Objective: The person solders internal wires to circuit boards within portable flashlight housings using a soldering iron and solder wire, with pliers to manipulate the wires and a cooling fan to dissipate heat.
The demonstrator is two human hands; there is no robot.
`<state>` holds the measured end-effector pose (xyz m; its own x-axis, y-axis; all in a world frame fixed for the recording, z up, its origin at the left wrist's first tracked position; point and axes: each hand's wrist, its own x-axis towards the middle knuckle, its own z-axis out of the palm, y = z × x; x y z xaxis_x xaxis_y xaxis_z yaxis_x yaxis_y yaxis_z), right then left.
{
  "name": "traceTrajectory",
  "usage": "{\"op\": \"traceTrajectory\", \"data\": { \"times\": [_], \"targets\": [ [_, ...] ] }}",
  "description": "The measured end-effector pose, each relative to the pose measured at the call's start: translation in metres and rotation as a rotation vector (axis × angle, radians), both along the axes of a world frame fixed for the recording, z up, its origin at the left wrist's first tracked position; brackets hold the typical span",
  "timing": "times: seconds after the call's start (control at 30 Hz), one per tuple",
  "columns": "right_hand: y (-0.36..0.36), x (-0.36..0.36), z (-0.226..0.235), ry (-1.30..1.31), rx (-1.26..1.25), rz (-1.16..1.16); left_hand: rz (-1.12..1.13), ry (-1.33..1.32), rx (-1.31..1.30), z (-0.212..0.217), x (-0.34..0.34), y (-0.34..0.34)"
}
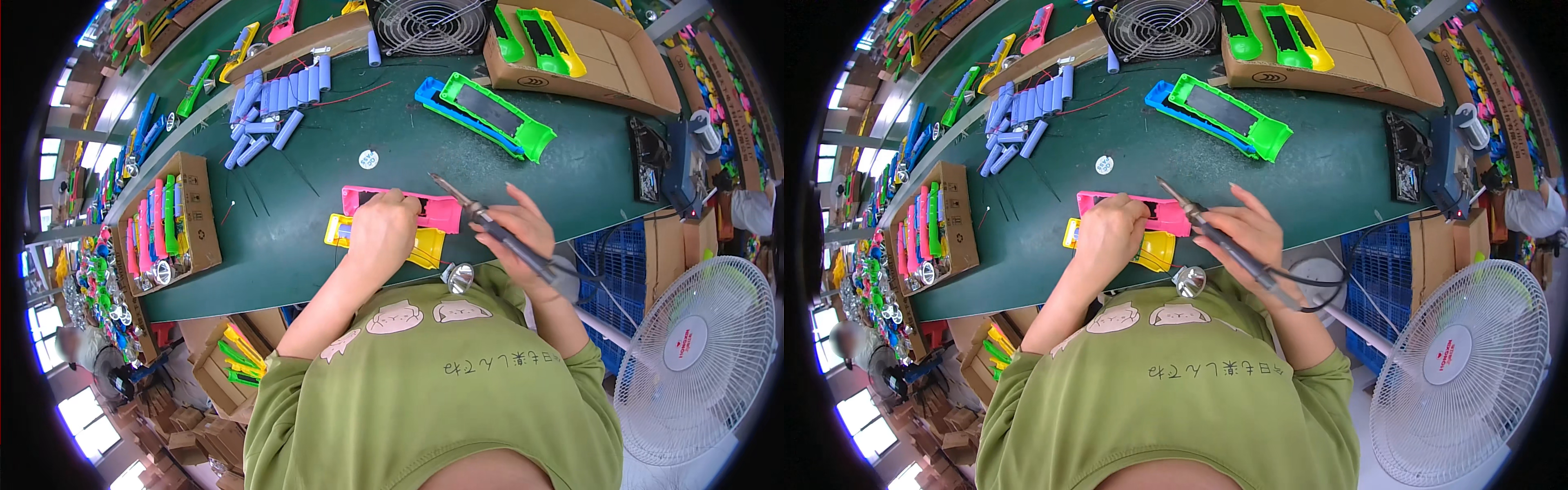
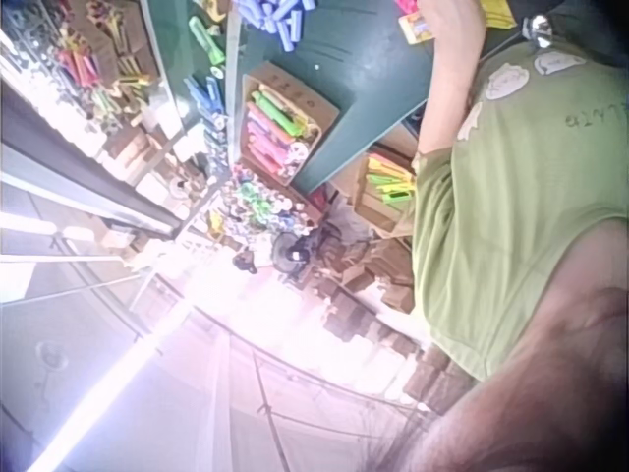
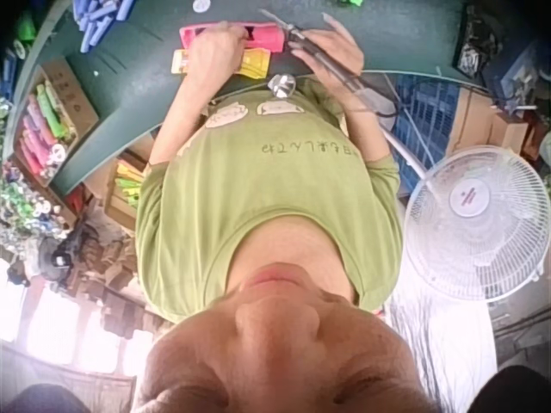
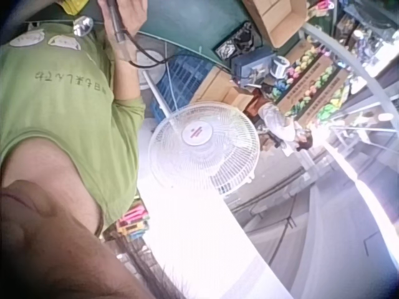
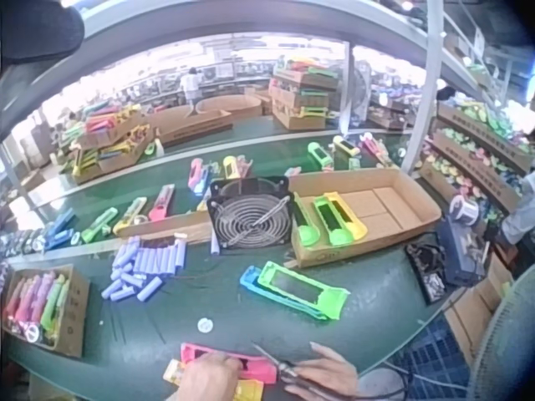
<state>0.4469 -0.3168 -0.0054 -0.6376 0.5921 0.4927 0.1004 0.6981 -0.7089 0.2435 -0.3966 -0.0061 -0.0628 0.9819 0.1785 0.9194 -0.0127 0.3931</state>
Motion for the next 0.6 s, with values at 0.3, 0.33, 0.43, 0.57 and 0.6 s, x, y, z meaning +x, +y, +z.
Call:
{"op": "traceTrajectory", "data": {
  "times": [0.3,0.33,0.43,0.57,0.6],
  "targets": [
    [-0.005,0.004,-0.028,0.468,-0.872,-0.114,-0.029,-0.084,-0.087,0.004,-0.011,0.008],
    [-0.005,0.004,-0.030,0.468,-0.873,-0.115,-0.033,-0.075,-0.075,0.004,-0.011,0.009],
    [-0.007,-0.001,-0.034,0.434,-0.882,-0.143,-0.030,-0.083,-0.072,0.004,-0.010,0.009],
    [-0.010,-0.005,-0.039,0.384,-0.882,-0.184,-0.025,-0.099,-0.068,0.002,-0.011,0.010],
    [-0.010,-0.006,-0.040,0.386,-0.875,-0.190,-0.025,-0.095,-0.067,0.002,-0.011,0.010]
  ]
}}
